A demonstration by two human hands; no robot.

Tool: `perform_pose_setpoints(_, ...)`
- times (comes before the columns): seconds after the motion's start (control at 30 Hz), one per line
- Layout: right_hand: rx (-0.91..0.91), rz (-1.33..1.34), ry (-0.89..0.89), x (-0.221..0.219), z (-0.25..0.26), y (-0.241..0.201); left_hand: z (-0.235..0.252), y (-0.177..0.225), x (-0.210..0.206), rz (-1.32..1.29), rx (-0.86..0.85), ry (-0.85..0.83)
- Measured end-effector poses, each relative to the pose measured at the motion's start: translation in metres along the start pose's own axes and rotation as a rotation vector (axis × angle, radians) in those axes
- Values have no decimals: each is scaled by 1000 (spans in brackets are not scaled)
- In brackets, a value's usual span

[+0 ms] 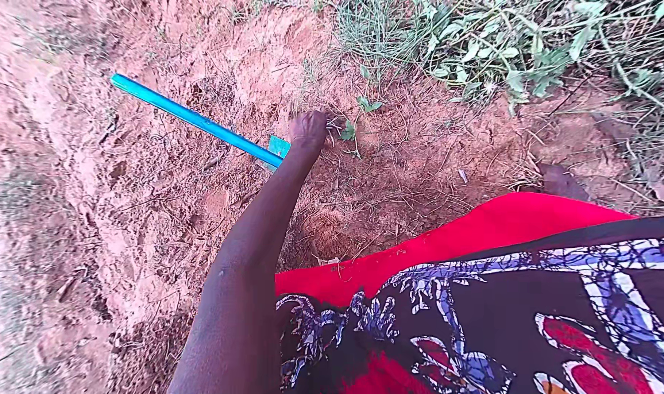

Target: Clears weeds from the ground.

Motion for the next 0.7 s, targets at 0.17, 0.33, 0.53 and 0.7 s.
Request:
perform_pose_setpoints(0.17,-64,-24,-35,-2,-1,1,-29,10,-29,-79,-107,-48)
perform_pose_setpoints(0.33,-22,-24,37,-9,1,9,-67,18,-53,-157,-288,-89)
perform_pose_setpoints(0.53,-67,-8,-31,-4,4,3,-61,0,-39,-234,-198,49)
perform_pose_setpoints(0.7,-71,0,-33,3,1,-8,-13,-16,-10,-232,-77,173)
Point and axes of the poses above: each hand's wrist, its own z-axis towards the middle knuckle, its own x-axis out of the back of the hand, y = z × x, the point moved 1 cm from there along z, towards the middle knuckle, and after that the axes turned 3 degrees about z, right-handed, at the moved point
